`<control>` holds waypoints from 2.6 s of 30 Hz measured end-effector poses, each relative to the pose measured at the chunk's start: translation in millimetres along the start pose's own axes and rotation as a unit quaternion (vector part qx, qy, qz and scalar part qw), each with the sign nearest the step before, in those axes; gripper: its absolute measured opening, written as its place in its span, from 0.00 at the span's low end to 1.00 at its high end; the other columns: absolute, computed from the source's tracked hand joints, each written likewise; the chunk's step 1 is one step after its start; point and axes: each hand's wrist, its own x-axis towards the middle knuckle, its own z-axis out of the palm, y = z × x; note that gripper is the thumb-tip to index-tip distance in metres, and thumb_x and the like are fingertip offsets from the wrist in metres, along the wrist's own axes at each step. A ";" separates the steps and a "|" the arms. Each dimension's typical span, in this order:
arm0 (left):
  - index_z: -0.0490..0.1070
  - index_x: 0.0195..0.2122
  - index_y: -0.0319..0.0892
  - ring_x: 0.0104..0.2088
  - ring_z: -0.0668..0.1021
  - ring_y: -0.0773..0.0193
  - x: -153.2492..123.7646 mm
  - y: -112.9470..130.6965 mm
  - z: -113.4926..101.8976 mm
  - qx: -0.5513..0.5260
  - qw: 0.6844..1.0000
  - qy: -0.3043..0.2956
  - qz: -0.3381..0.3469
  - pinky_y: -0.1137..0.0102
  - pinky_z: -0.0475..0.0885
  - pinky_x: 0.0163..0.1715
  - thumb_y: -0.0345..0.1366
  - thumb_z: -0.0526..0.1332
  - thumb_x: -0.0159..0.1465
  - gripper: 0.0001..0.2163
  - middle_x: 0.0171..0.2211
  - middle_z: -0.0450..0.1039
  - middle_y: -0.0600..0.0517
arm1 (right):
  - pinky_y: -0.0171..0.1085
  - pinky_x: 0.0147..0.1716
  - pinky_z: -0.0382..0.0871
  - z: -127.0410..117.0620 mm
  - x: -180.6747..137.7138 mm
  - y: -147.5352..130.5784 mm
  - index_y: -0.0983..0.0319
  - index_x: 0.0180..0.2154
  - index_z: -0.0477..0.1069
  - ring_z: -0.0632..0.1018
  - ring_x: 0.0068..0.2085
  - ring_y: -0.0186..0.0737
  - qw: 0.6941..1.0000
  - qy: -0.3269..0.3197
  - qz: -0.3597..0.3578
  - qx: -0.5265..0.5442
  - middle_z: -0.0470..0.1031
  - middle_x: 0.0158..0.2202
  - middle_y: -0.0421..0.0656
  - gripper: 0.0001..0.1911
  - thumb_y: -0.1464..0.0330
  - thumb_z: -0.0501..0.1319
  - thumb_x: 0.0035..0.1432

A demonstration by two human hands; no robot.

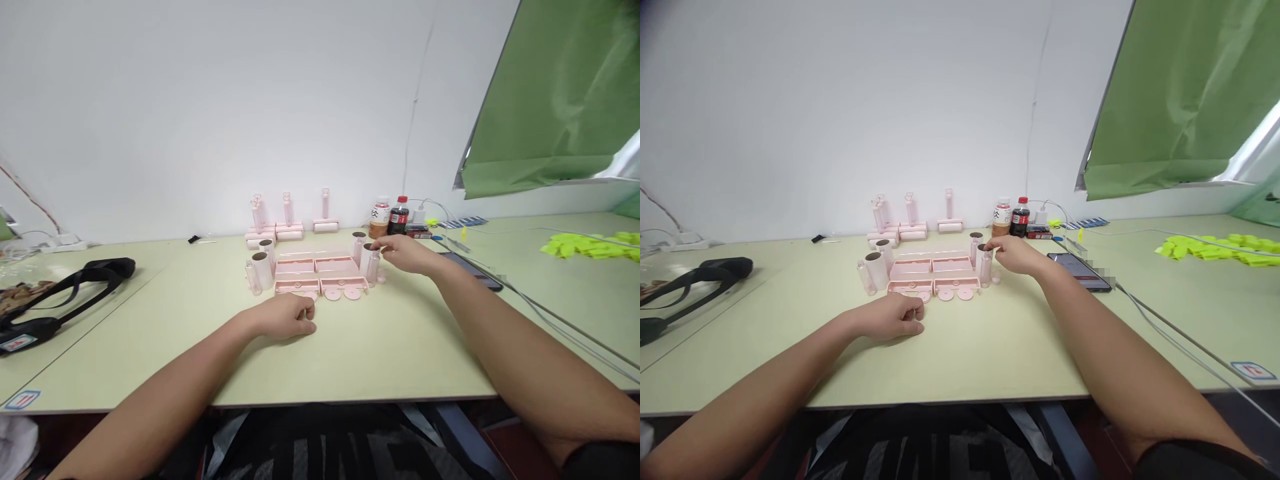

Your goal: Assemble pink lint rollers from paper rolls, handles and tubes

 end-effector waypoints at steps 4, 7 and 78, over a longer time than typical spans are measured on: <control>0.68 0.34 0.45 0.29 0.72 0.63 0.0 -0.6 -0.1 0.002 1.000 -0.003 0.001 0.71 0.60 0.25 0.45 0.58 0.59 0.10 0.31 0.73 0.53 | 0.35 0.32 0.66 -0.7 -1.2 -1.1 0.60 0.39 0.76 0.77 0.36 0.42 0.999 -0.046 0.011 0.010 0.79 0.36 0.43 0.11 0.66 0.59 0.53; 0.68 0.34 0.45 0.30 0.73 0.63 -0.4 0.7 -0.6 0.002 1.000 -0.003 0.001 0.71 0.60 0.25 0.45 0.59 0.59 0.09 0.32 0.73 0.53 | 0.35 0.30 0.64 -4.2 -1.5 -2.6 0.60 0.34 0.75 0.75 0.33 0.41 0.999 -0.029 0.014 -0.009 0.78 0.32 0.42 0.11 0.61 0.60 0.55; 0.68 0.50 0.45 0.40 0.75 0.57 3.4 6.9 1.7 -0.105 0.974 0.175 0.101 0.65 0.68 0.41 0.49 0.63 0.59 0.20 0.42 0.74 0.51 | 0.33 0.28 0.57 76.0 -45.8 -89.5 0.62 0.33 0.70 0.70 0.30 0.36 0.988 -0.108 -0.086 0.075 0.73 0.30 0.40 0.06 0.70 0.61 0.49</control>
